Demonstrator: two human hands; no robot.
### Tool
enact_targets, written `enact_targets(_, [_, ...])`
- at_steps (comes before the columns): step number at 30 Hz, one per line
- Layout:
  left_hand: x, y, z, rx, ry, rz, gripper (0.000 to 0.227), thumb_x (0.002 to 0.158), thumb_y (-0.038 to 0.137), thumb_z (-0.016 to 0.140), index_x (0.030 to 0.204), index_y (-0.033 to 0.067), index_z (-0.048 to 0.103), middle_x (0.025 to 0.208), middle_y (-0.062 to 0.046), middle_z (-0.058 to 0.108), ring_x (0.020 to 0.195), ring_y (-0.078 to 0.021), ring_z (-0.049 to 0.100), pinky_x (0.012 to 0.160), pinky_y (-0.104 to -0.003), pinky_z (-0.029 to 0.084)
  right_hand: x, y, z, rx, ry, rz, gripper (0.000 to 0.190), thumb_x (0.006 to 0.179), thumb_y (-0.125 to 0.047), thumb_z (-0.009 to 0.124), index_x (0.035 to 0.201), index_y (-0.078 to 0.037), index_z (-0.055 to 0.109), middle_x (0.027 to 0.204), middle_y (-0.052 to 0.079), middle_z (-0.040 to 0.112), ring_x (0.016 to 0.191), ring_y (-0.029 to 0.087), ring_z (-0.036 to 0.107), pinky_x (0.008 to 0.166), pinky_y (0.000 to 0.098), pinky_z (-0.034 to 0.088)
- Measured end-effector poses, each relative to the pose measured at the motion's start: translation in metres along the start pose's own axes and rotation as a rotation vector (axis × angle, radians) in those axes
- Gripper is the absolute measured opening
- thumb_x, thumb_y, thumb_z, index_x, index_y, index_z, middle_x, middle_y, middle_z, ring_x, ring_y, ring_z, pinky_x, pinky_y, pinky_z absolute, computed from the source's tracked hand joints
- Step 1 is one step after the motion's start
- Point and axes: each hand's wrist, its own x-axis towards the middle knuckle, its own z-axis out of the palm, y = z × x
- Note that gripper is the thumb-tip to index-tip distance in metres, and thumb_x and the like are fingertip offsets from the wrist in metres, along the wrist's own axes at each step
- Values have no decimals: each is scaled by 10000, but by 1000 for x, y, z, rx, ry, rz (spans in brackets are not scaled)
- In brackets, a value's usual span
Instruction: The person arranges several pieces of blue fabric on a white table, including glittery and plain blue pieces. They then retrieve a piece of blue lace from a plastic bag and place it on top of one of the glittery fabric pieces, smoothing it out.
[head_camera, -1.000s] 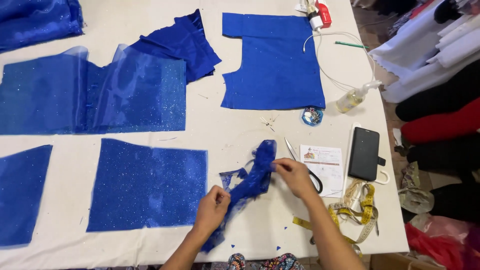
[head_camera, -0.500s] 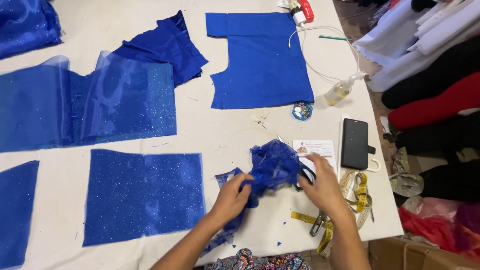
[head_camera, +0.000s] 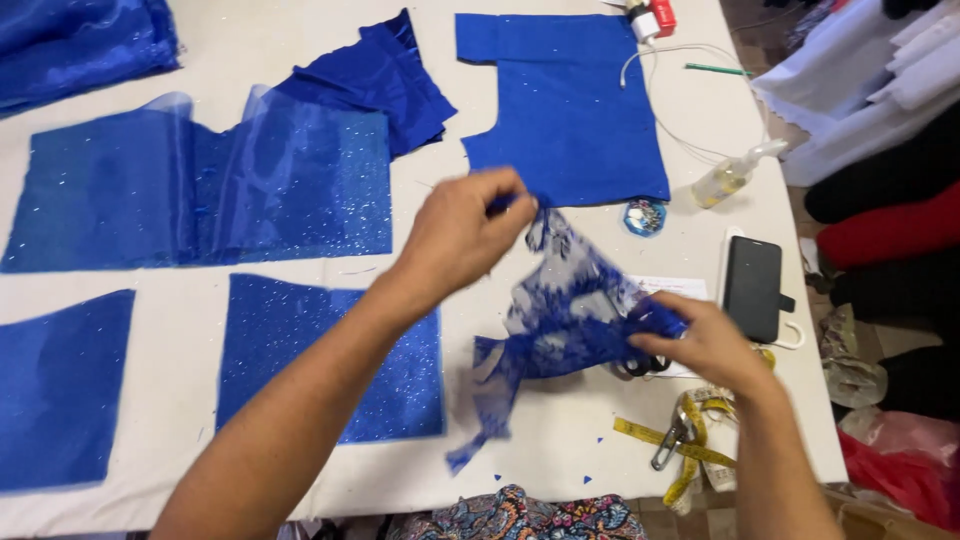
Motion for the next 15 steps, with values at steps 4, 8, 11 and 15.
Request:
enact_targets(4, [21, 1, -32, -150, 120, 42, 245, 910, 256, 581, 684, 166, 554, 770, 8, 597, 739, -139, 540, 687, -328, 408, 10, -25, -39, 42, -82, 254, 345, 789, -103, 763, 1129, -68, 714, 1049, 109, 747, 976, 235, 681, 894, 360, 524])
enact_targets(8, [40, 13, -66, -492, 200, -72, 175, 870, 191, 592, 714, 140, 653, 709, 19, 649, 641, -64, 575, 577, -207, 502, 24, -29, -68, -249, 132, -41, 347, 765, -143, 679, 1110, -117, 665, 940, 12, 645, 822, 148, 537, 751, 285, 401])
enact_targets(11, [62, 5, -86, -593, 291, -149, 141, 795, 229, 538, 689, 136, 528, 598, 20, 497, 425, -116, 608, 313, -226, 280, 34, -49, -80, -217, 218, -114, 217, 768, -45, 636, 976, -101, 663, 716, -31, 445, 702, 105, 425, 670, 271, 369])
enact_targets(15, [60, 10, -119, -787, 322, -111, 136, 784, 172, 547, 680, 114, 482, 581, -2, 474, 467, -198, 702, 306, -232, 285, 40, -56, -89, 29, 300, -293, 92, 927, 40, 648, 943, -44, 617, 638, -51, 401, 674, 53, 441, 828, 264, 566])
